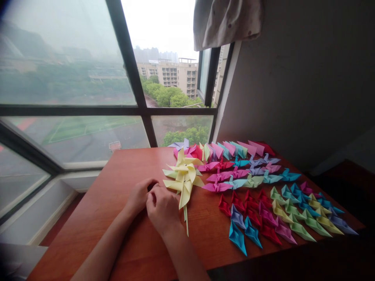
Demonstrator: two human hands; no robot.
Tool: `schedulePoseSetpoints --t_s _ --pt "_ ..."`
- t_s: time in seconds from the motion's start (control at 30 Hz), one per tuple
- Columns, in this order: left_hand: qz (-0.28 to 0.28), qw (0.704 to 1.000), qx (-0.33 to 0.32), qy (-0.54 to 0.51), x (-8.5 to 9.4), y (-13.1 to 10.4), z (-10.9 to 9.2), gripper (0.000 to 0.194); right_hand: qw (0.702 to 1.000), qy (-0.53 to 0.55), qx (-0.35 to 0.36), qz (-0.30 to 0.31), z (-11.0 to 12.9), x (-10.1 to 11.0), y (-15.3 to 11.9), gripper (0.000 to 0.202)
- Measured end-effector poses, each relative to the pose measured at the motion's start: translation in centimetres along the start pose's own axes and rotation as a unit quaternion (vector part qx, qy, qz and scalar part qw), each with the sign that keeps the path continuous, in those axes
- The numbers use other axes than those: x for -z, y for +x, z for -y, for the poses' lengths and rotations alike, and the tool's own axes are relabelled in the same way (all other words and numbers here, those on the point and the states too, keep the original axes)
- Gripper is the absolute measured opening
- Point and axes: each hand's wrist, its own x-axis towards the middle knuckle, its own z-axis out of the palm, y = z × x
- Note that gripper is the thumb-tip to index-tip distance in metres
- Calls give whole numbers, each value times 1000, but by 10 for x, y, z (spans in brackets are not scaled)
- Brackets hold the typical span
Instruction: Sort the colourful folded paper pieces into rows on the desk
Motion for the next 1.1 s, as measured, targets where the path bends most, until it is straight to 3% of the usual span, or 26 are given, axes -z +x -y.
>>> schedulePoseSetpoints --t_s 0.17,0.33,0.53,1.1 --pt "-2 1000 1 18 -1 1 -1 21 996 -72 -35 -47 -27 38 4 20" --pt "-2 1000 2 27 -1 0 -2 22 990 -56 -72 -104 -64 57 -5 27" --pt "10 1000 -11 19 -1 -2 -5 21 987 -2 -114 -110 -87 60 -20 31" --pt "22 999 -27 20 -1 -2 -2 20 990 -4 -101 -96 -87 55 -23 34"
